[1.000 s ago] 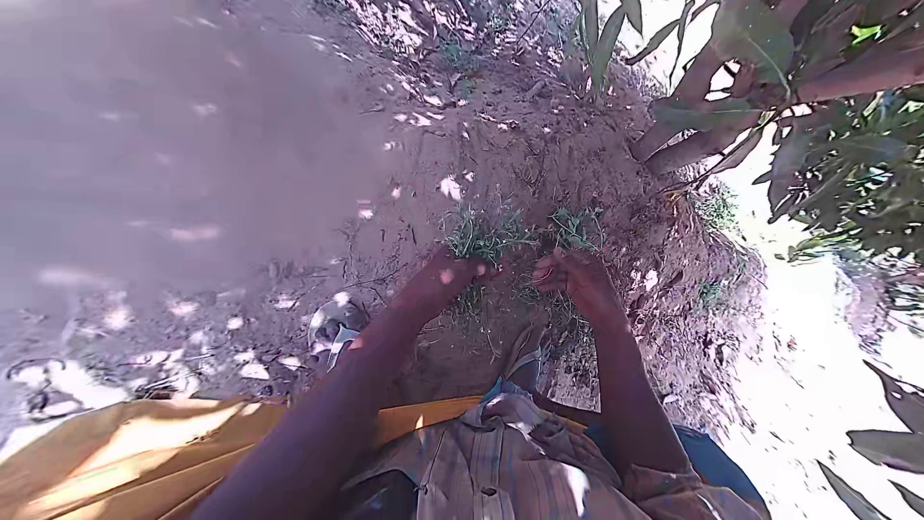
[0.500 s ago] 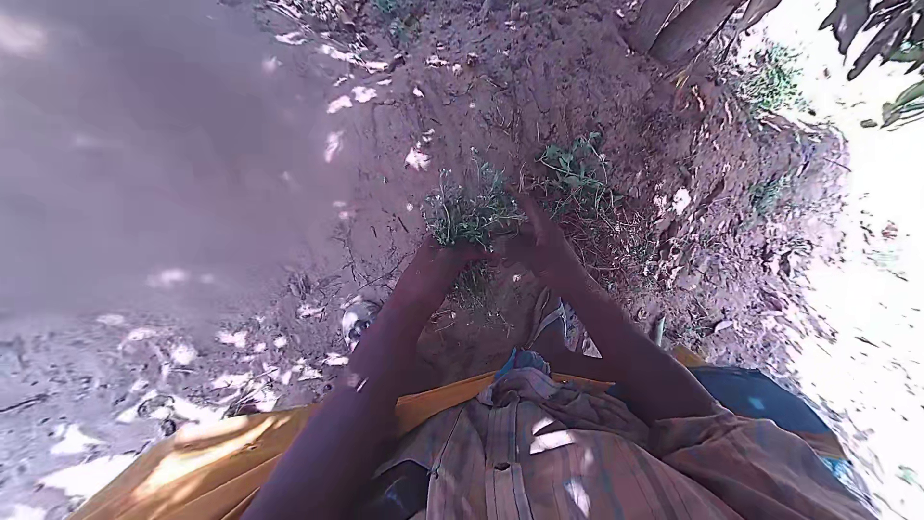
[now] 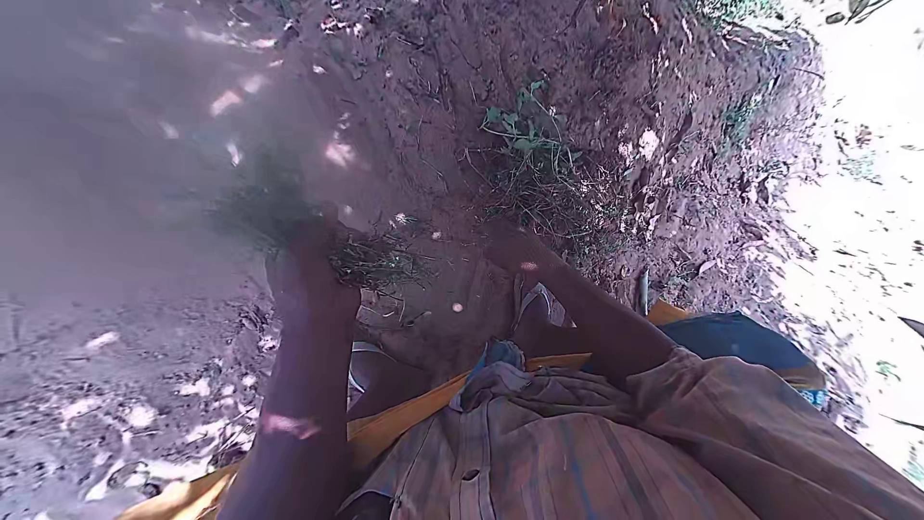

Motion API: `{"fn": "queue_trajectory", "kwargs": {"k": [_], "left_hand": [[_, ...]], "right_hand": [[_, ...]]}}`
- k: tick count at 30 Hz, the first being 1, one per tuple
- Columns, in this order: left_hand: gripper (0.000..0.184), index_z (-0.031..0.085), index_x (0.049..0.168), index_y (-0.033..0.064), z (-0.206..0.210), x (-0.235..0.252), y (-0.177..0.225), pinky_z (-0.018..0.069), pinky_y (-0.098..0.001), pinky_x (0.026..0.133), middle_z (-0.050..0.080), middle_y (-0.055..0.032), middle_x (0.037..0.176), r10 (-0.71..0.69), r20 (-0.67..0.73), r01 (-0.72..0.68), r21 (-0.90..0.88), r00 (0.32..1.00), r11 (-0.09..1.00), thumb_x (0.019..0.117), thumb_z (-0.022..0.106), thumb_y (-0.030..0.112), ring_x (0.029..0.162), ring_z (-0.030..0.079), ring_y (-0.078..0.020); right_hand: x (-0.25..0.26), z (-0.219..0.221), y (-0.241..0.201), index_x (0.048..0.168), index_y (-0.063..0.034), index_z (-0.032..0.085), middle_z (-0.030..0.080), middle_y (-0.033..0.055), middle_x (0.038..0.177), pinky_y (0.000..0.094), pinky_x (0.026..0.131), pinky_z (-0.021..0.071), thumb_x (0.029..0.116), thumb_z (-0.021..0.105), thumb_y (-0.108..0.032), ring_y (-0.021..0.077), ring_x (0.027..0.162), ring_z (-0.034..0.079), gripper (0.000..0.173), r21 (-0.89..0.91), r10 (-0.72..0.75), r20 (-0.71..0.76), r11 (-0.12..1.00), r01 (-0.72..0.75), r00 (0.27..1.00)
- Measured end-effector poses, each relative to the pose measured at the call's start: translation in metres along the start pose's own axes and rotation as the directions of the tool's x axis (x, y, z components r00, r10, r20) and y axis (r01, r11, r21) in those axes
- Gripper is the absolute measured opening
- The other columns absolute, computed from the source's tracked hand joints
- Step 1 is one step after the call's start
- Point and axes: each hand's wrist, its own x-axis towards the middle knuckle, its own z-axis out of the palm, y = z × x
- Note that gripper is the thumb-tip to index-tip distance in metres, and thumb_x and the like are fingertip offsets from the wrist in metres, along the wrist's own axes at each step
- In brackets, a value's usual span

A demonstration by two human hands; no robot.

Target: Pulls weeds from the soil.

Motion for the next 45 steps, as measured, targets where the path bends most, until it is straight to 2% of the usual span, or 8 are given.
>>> {"fn": "queue_trajectory", "kwargs": {"k": [8,19,27,32,35,40,43,45], "left_hand": [[0.016,0.056,0.095,0.0208,0.004,-0.008,-0.007,0.0567,-0.0187,0.062,0.062,0.0096,0.069,-0.094,0.16,0.1,-0.031,0.983,0.995,0.1076,0.046,0.019,0.063,0.064,-0.0022],[0.016,0.059,0.1,0.0186,0.013,-0.007,-0.008,0.0569,-0.0186,0.064,0.063,0.0084,0.076,-0.117,0.159,0.123,-0.026,0.98,0.992,0.108,0.045,0.018,0.065,0.064,-0.0026],[0.022,0.065,0.113,0.01,0.015,-0.008,-0.014,0.0552,-0.0217,0.064,0.068,0.0018,0.087,-0.313,0.125,0.281,0.22,0.941,0.934,0.1072,0.046,0.021,0.073,0.066,-0.0052],[0.021,0.058,0.12,0.0093,0.004,-0.001,-0.017,0.0587,-0.0252,0.063,0.068,-0.0001,0.084,-0.124,0.106,0.112,0.111,0.987,0.987,0.1014,0.051,0.004,0.07,0.068,-0.0098],[0.01,0.054,0.102,0.0149,0.005,0.003,-0.013,0.0563,-0.0238,0.058,0.061,0.0033,0.077,-0.123,-0.002,0.123,0.057,0.992,0.991,0.0986,0.056,0.006,0.062,0.062,-0.0072],[0.01,0.057,0.094,0.0139,0.002,0.002,-0.016,0.0544,-0.0217,0.058,0.06,0.003,0.073,-0.141,0.081,0.137,0.062,0.987,0.989,0.0989,0.055,0.005,0.061,0.06,-0.0068],[0.008,0.057,0.095,0.0128,0.004,0.003,-0.014,0.0546,-0.0221,0.057,0.061,0.0019,0.072,-0.16,0.085,0.156,0.052,0.983,0.986,0.1,0.054,0.007,0.06,0.061,-0.0074],[0.009,0.055,0.096,0.0134,0.003,0.003,-0.014,0.0545,-0.0219,0.057,0.06,0.002,0.072,-0.165,0.086,0.162,0.039,0.983,0.986,0.1021,0.051,0.009,0.06,0.061,-0.0073]], "right_hand": [[0.047,-0.008,0.046,0.16,-0.0128,0.036,0.037,0.0254,0.158,0.0609,0.101,0.0465,0.1042,0.056,-0.033,0.044,0.129,0.055,0.062,0.113,0.053,-0.225,0.993,-0.028,0.973],[0.012,-0.038,-0.006,0.116,0.0031,0.071,0.069,0.0216,0.113,0.0521,0.094,0.0486,0.1069,0.047,-0.015,0.0338,0.107,0.066,0.032,0.251,-0.094,-0.403,0.945,0.209,0.91],[-0.012,0.018,-0.047,0.094,0.0054,0.074,0.07,0.019,0.096,0.0457,0.081,0.0528,0.0985,0.058,-0.006,0.0306,0.092,0.067,0.02,0.136,-0.719,-0.272,0.629,0.765,0.639],[0.005,0.022,-0.03,0.11,0.0031,0.074,0.069,0.0197,0.117,0.0497,0.094,0.0506,0.1027,0.057,-0.012,0.0322,0.11,0.065,0.024,0.192,-0.57,-0.06,0.799,0.57,0.819],[0.032,0.03,0.009,0.115,-0.0021,0.07,0.065,0.0211,0.123,0.0582,0.097,0.0482,0.1007,0.059,-0.027,0.0381,0.119,0.06,0.031,-0.172,-0.295,-0.002,0.941,0.29,0.956],[0.028,0.015,0.024,0.156,-0.0033,0.039,0.012,0.0252,0.168,0.0725,0.117,0.015,0.0902,0.075,-0.023,0.0509,0.153,0.01,0.077,-0.339,0.182,0.11,0.931,-0.135,0.977],[0.04,0.023,0.052,0.149,-0.0025,0.049,0.021,0.0202,0.168,0.0712,0.119,0.0093,0.0868,0.075,-0.019,0.0465,0.155,0.011,0.07,-0.283,0.069,0.034,0.958,-0.056,0.997],[0.04,0.004,0.045,0.149,-0.0038,0.05,0.042,0.0218,0.156,0.0645,0.117,0.0256,0.0968,0.063,-0.016,0.0415,0.148,0.033,0.055,-0.086,0.002,-0.039,0.996,-0.005,0.999]]}}
